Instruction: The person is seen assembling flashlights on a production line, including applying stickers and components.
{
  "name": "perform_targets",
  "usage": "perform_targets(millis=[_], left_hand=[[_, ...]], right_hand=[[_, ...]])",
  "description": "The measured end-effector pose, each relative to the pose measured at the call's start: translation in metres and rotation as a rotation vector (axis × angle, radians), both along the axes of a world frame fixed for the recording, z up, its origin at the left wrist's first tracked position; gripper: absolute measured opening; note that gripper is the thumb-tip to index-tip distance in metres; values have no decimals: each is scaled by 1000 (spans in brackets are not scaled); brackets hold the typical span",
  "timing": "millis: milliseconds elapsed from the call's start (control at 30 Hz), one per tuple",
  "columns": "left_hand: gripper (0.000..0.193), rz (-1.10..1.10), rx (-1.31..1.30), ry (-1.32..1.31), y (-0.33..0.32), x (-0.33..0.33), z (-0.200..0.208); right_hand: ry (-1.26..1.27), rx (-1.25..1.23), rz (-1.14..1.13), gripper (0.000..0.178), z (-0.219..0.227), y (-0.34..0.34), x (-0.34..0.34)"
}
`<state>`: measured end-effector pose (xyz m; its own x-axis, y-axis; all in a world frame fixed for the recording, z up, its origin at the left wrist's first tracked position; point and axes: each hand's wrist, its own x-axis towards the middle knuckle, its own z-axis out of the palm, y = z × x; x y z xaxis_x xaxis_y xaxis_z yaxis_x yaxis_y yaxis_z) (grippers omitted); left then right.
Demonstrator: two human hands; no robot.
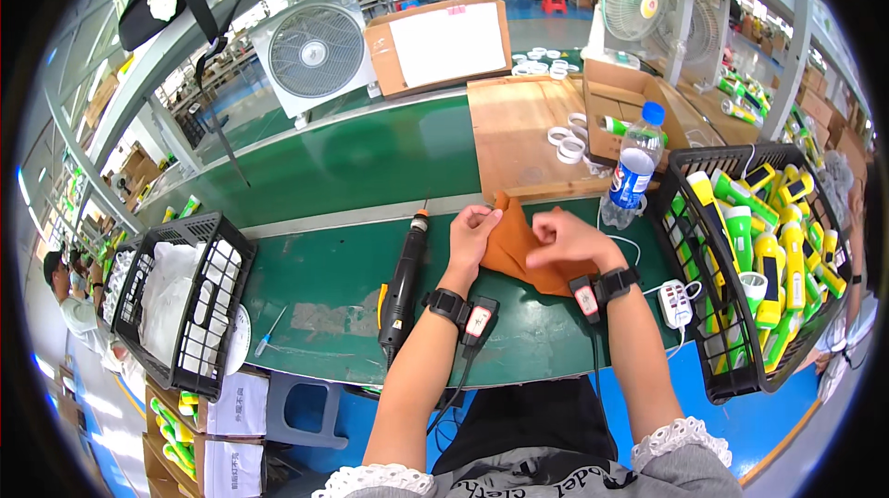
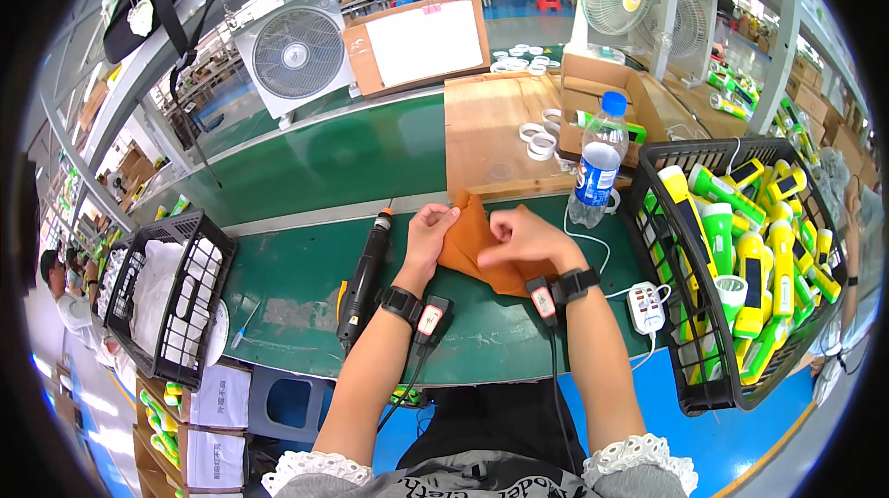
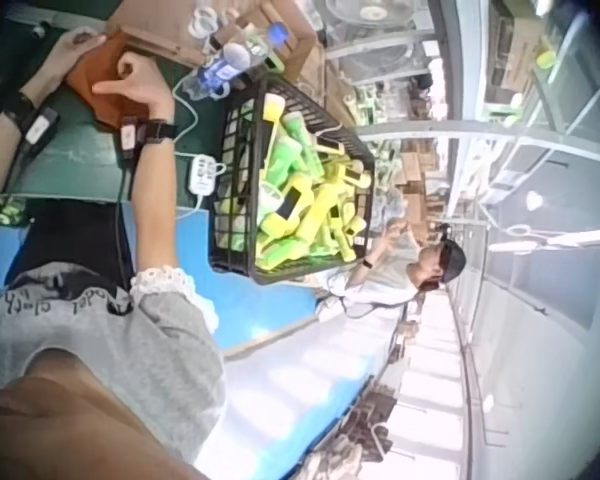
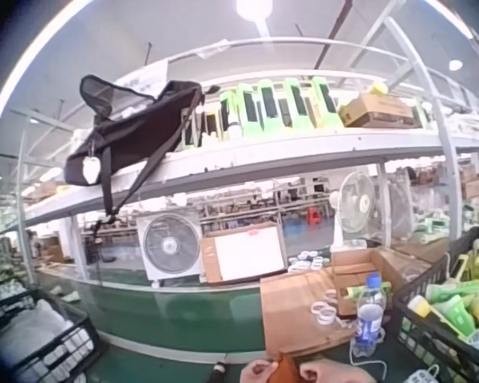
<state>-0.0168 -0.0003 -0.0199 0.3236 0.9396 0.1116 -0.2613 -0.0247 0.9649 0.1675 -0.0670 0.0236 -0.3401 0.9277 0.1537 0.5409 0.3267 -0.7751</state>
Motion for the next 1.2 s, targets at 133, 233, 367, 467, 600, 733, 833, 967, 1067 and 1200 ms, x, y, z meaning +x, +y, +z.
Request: perform_targets(millis=[133, 233, 367, 467, 600, 733, 833, 967, 1067, 1200], left_hand=[[12, 82, -15, -57, 3, 2, -2], [14, 58, -26, -70, 3, 2, 0], [14, 10, -235, -346, -1, -2, 13], [13, -77, -286, -524, -7, -6, 30], [12, -87, -184, -831, 8, -30, 26], [10, 92, -82, -322, 1, -21, 36], [38, 76, 78, 393, -5, -20, 37], [67, -354, -76, 724, -22, -15, 58], [75, -510, 132, 613, -19, -20, 35], [79, -530, -76, 477, -20, -16, 37]], right_hand=[[-281, 106, 23, 34, 2, -12, -14], [-237, 21, 37, 23, -4, -4, -13], [80, 53, -95, 14, 7, -1, -4], [557, 57, -325, 16, 3, -4, 11], [1335, 7, -357, 23, 26, -8, 2], [839, 182, -604, 19, 1, 7, 11], [801, 122, -516, 22, 0, 6, 12], [981, 22, -415, 34, -2, 4, 19], [1013, 90, -281, 43, 11, 2, 0], [786, 296, -410, 53, 7, 5, 1]])
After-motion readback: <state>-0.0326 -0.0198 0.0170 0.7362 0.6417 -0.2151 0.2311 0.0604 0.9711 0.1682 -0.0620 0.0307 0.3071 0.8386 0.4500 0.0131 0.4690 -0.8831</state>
